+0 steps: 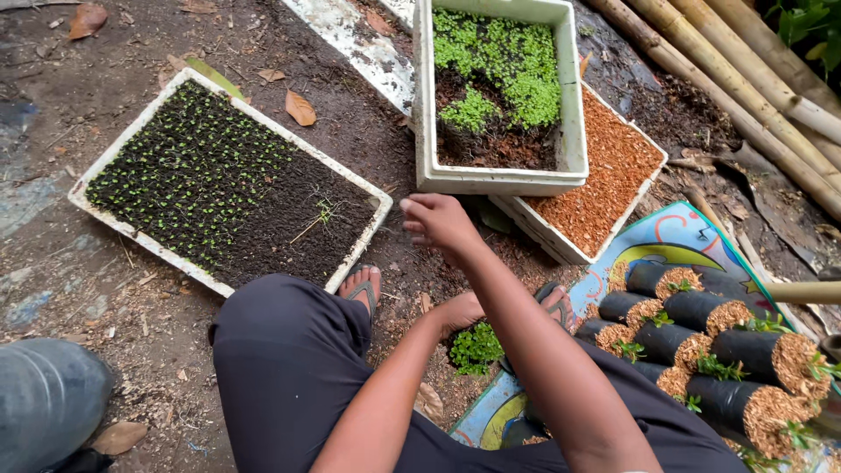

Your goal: The person removes a clump of green seedlings from a tray by hand and separates individual plants to place them into black plastic nursery bags.

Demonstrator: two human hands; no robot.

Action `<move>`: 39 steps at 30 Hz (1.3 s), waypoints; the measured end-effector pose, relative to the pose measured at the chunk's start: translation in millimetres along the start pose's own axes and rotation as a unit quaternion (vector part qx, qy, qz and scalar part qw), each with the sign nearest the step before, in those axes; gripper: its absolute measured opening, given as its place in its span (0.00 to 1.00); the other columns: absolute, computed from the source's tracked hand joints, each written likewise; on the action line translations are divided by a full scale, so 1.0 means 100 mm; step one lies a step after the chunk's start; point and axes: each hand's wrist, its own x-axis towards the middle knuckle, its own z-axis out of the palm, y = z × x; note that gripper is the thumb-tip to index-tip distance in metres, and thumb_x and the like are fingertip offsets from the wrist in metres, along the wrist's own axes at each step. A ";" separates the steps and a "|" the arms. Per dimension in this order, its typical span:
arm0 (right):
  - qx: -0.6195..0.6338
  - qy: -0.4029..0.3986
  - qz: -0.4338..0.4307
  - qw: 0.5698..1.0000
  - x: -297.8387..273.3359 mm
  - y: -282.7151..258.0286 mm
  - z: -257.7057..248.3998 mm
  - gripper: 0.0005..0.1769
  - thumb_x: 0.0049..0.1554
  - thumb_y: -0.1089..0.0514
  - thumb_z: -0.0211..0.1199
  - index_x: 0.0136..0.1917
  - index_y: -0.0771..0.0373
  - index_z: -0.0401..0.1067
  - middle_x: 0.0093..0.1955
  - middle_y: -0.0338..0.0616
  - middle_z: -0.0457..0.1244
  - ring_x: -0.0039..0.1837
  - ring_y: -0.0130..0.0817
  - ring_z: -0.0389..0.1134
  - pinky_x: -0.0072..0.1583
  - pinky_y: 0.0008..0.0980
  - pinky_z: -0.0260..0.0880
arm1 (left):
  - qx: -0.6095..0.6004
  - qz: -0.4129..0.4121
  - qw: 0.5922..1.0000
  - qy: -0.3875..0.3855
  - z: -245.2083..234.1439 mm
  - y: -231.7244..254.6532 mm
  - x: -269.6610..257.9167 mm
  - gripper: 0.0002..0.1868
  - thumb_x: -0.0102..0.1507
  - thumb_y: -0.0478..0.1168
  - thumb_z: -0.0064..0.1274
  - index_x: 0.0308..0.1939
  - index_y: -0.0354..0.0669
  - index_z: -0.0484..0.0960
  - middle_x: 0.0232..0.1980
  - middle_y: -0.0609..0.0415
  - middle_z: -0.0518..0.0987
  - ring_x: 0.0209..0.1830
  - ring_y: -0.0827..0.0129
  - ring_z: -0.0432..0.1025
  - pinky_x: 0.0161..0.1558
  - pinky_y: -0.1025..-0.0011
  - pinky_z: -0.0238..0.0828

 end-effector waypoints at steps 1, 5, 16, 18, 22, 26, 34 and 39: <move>-0.095 0.004 -0.009 0.995 0.13 0.00 0.08 0.36 0.57 0.44 0.68 0.71 0.65 0.67 0.63 0.61 0.66 0.61 0.50 0.72 0.58 0.52 0.73 | -0.009 0.015 1.000 -0.002 0.02 0.08 -0.03 0.21 0.62 0.41 0.61 0.60 0.50 0.84 0.65 0.48 0.78 0.66 0.54 0.70 0.69 0.55 0.62; -0.210 0.016 -0.061 0.976 -0.27 -0.37 -0.23 0.16 0.61 0.50 0.66 0.55 0.63 0.78 0.34 0.45 0.67 0.27 0.24 0.64 0.28 0.20 0.66 | -0.052 0.002 0.999 -0.009 -0.14 -0.06 0.08 0.20 0.65 0.43 0.59 0.62 0.49 0.82 0.64 0.51 0.79 0.63 0.60 0.72 0.66 0.60 0.64; -0.205 0.016 -0.219 0.954 -1.51 0.49 -1.54 0.09 0.53 0.65 0.71 0.48 0.64 0.83 0.48 0.50 0.73 0.52 0.36 0.72 0.57 0.37 0.72 | -0.029 -0.011 0.999 -0.011 -0.08 0.50 -0.27 0.21 0.69 0.47 0.52 0.63 0.41 0.81 0.68 0.40 0.75 0.74 0.51 0.62 0.74 0.58 0.54; -0.221 -0.026 -0.216 0.951 -1.45 0.57 -1.56 0.13 0.52 0.63 0.72 0.52 0.62 0.83 0.50 0.49 0.72 0.53 0.37 0.71 0.58 0.40 0.70 | -0.016 -0.030 0.999 0.003 -0.12 0.35 -0.20 0.21 0.69 0.48 0.52 0.62 0.42 0.81 0.66 0.44 0.76 0.71 0.56 0.65 0.73 0.60 0.57; -0.247 -0.124 -0.192 0.942 -1.44 0.41 -1.45 0.22 0.48 0.60 0.77 0.57 0.63 0.81 0.49 0.47 0.67 0.52 0.37 0.66 0.58 0.43 0.67 | -0.005 -0.087 0.995 0.043 -0.07 0.34 -0.21 0.22 0.63 0.55 0.59 0.54 0.45 0.86 0.51 0.55 0.82 0.56 0.64 0.72 0.65 0.63 0.65; -0.250 -0.171 -0.186 0.935 -1.41 0.47 -1.51 0.18 0.50 0.61 0.75 0.55 0.63 0.81 0.45 0.45 0.64 0.53 0.37 0.65 0.57 0.43 0.67 | 0.009 -0.112 0.992 0.060 0.06 0.52 -0.29 0.25 0.68 0.60 0.49 0.48 0.44 0.87 0.39 0.56 0.78 0.47 0.67 0.69 0.53 0.69 0.66; -0.147 -0.169 -0.143 0.964 -1.25 0.75 -1.63 0.07 0.52 0.63 0.74 0.46 0.64 0.84 0.45 0.46 0.70 0.50 0.32 0.68 0.54 0.34 0.68 | -0.064 -0.168 0.981 0.076 -0.13 0.05 -0.01 0.26 0.65 0.61 0.53 0.54 0.45 0.84 0.36 0.47 0.82 0.39 0.63 0.76 0.42 0.68 0.76; -0.069 -0.097 -0.120 0.986 -1.16 0.90 -1.73 0.07 0.53 0.64 0.73 0.46 0.68 0.82 0.47 0.48 0.71 0.52 0.32 0.69 0.55 0.32 0.70 | -0.100 -0.143 0.977 0.122 0.03 0.44 -0.22 0.15 0.60 0.52 0.61 0.44 0.48 0.88 0.41 0.50 0.84 0.44 0.65 0.78 0.50 0.67 0.75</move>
